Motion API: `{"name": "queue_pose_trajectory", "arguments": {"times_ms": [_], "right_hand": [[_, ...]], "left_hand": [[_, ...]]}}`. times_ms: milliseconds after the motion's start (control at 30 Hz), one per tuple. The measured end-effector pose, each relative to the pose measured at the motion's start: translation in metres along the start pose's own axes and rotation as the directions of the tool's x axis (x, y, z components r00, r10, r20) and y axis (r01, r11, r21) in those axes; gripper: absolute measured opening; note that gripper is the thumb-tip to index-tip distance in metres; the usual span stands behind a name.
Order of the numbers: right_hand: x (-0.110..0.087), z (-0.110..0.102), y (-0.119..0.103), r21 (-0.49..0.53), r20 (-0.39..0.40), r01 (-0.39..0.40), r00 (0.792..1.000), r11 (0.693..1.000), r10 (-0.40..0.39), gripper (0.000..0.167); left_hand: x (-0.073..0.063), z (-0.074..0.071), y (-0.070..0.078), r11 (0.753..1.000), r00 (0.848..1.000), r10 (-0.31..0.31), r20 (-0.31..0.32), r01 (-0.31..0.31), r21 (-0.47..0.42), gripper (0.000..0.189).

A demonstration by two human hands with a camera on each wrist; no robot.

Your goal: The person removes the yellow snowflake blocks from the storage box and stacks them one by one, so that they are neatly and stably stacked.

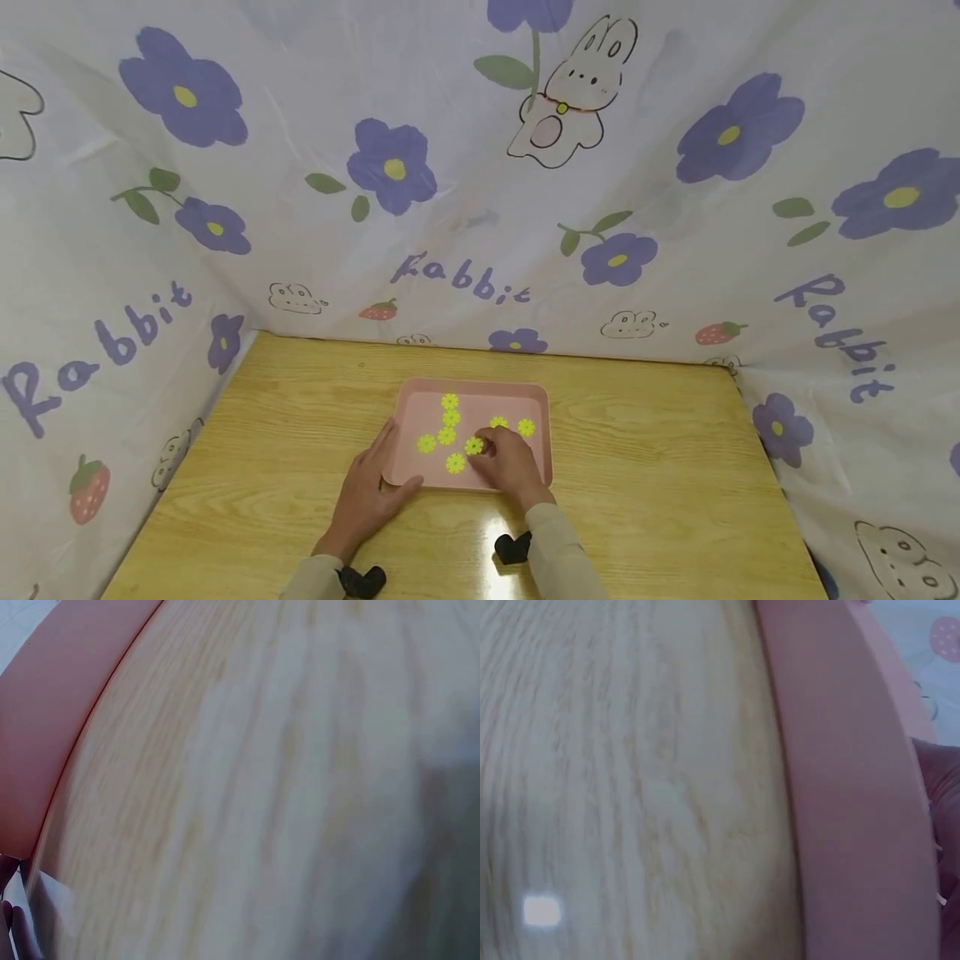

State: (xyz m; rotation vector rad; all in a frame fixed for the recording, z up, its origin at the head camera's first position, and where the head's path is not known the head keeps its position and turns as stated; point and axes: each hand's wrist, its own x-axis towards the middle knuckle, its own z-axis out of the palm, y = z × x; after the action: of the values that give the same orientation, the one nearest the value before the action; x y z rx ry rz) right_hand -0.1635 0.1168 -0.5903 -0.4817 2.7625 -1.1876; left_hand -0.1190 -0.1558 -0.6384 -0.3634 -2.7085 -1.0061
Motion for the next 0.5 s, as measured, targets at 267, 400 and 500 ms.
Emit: {"name": "queue_pose_trajectory", "arguments": {"times_ms": [267, 400, 500], "right_hand": [[-0.011, -0.031, -0.002, 0.003, -0.129, 0.056, 0.99, 0.998, -0.055, 0.028], [-0.02, -0.054, 0.003, 0.02, -0.172, 0.035, 0.985, 0.999, -0.031, 0.033], [-0.028, -0.069, 0.012, 0.024, -0.211, 0.019, 0.977, 1.0, -0.013, 0.035]], "left_hand": [[0.0, 0.001, 0.0, 1.0, 1.0, 0.0, -0.006, 0.0, -0.009, 0.098], [0.0, 0.0, 0.001, 1.0, 1.0, -0.007, 0.005, 0.007, -0.01, 0.097], [0.001, 0.0, 0.001, 1.0, 1.0, -0.014, 0.01, 0.014, -0.012, 0.098]]}}
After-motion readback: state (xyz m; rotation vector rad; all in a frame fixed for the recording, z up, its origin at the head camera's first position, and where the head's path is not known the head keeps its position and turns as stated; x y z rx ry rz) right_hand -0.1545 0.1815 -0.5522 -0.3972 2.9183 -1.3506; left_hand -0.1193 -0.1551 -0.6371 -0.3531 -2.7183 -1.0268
